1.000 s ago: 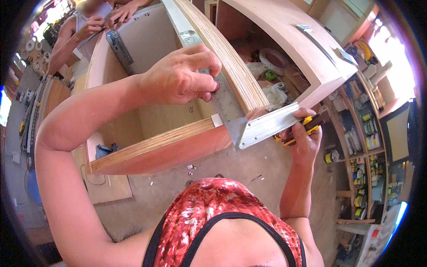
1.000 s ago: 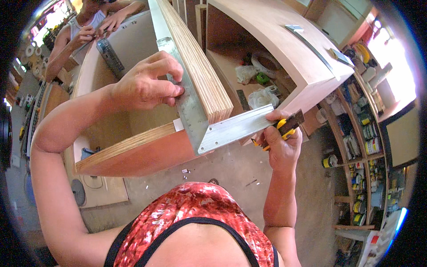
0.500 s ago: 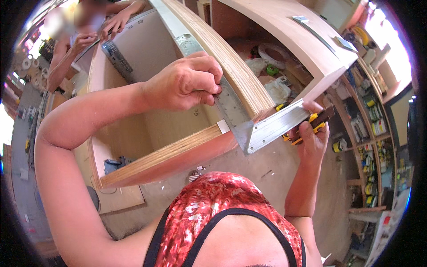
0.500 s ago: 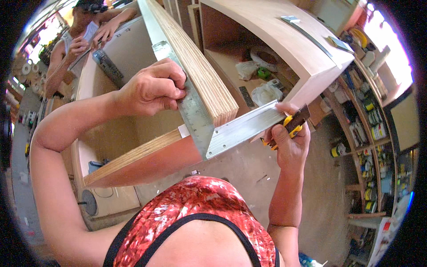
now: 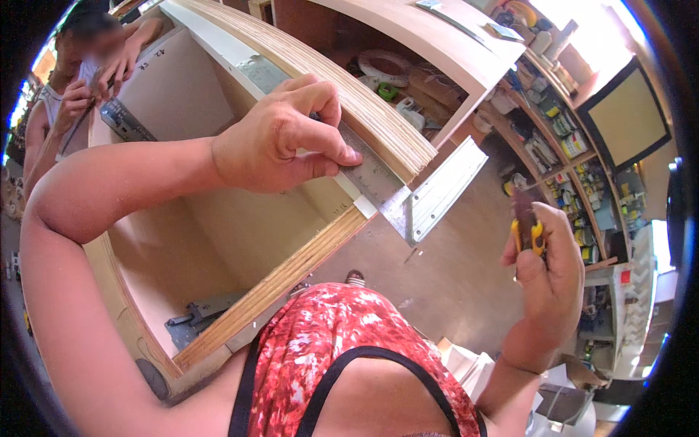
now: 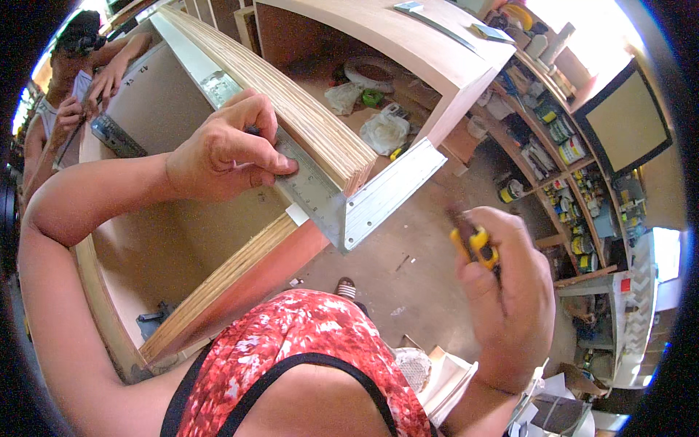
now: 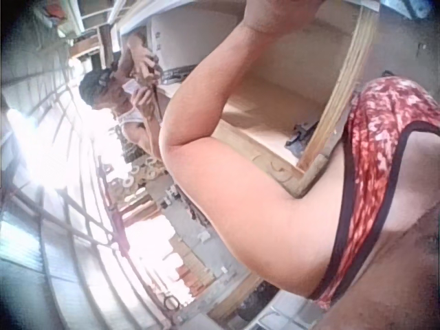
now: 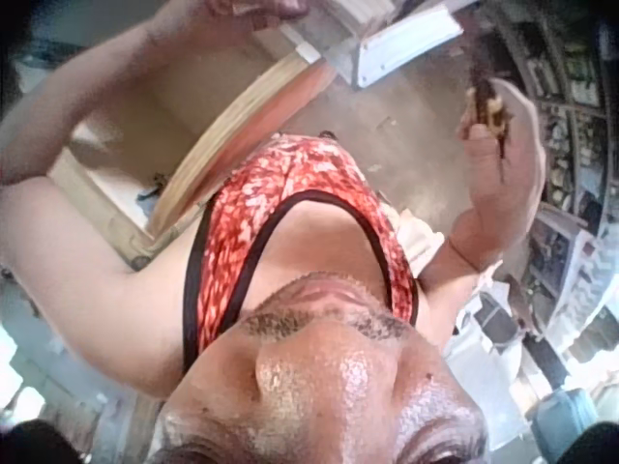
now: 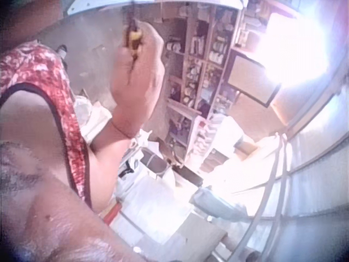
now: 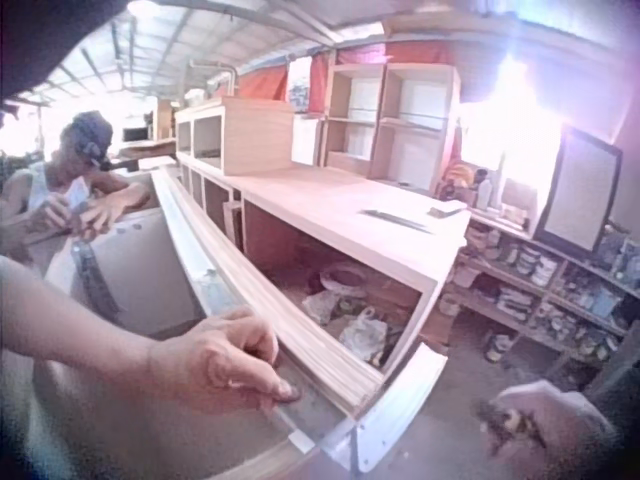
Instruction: The person uses a metal ruler and a utility knife to trim excess wood veneer from the edges of a wooden cabinet frame. They align the ruler along the edge and carefully cut along it to remove the overhang, repeating the process on multiple edges of the frame.
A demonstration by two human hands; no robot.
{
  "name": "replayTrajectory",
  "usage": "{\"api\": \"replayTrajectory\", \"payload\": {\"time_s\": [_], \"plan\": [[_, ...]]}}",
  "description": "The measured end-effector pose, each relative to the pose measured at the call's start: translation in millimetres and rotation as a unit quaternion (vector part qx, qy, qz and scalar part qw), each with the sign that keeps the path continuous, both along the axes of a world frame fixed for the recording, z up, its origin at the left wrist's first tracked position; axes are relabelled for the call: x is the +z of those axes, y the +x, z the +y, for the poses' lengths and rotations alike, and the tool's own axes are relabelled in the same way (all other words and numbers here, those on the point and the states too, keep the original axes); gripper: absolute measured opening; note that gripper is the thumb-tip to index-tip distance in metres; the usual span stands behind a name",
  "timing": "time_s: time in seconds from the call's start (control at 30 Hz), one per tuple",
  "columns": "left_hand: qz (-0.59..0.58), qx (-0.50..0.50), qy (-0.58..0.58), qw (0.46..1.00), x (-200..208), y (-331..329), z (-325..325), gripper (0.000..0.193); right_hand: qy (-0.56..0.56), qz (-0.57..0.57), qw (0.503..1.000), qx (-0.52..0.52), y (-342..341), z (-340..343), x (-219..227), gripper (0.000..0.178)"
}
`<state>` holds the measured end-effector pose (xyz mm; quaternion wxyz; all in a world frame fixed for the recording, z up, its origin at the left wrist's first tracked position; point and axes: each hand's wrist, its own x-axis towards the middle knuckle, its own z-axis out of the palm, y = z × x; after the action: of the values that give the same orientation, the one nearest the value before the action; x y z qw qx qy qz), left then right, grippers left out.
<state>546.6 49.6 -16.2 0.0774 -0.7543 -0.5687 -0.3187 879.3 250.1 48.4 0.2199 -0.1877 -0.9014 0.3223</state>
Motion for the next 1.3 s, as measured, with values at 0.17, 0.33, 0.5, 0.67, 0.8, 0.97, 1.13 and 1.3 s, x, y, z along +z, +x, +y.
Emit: {"api": "replayTrajectory", "payload": {"time_s": [0.17,0.33,0.5,0.67,0.8,0.97,1.13,1.3], "plan": [[-0.005,0.024,0.039,0.999,-12,2,5,0.021,0.144,-0.090,0.978,0.124,-27,-9,27,0.039],[0.002,0.032,0.082,0.996,-19,9,12,0.019,0.035,-0.105,0.990,0.083,-35,-1,16,0.050],[0.031,0.034,0.089,0.995,-16,14,11,0.020,-0.067,-0.020,0.995,0.071,-39,-3,-51,0.050],[0.050,0.033,0.100,0.993,-20,12,11,0.025,-0.015,0.017,0.998,0.057,-50,-11,-64,0.045],[0.047,0.035,0.111,0.992,-19,13,10,0.027,0.001,0.026,0.997,0.073,-52,-8,-64,0.044],[0.039,0.055,0.098,0.993,-19,18,8,0.025,0.006,0.015,0.997,0.076,-55,-9,-60,0.044],[0.046,0.053,0.076,0.995,-16,24,9,0.025,-0.022,-0.015,0.998,0.055,-54,-10,-54,0.043],[0.008,0.050,0.066,0.997,-13,29,10,0.018,0.015,-0.030,0.998,0.061,-50,-7,-42,0.039]]}}
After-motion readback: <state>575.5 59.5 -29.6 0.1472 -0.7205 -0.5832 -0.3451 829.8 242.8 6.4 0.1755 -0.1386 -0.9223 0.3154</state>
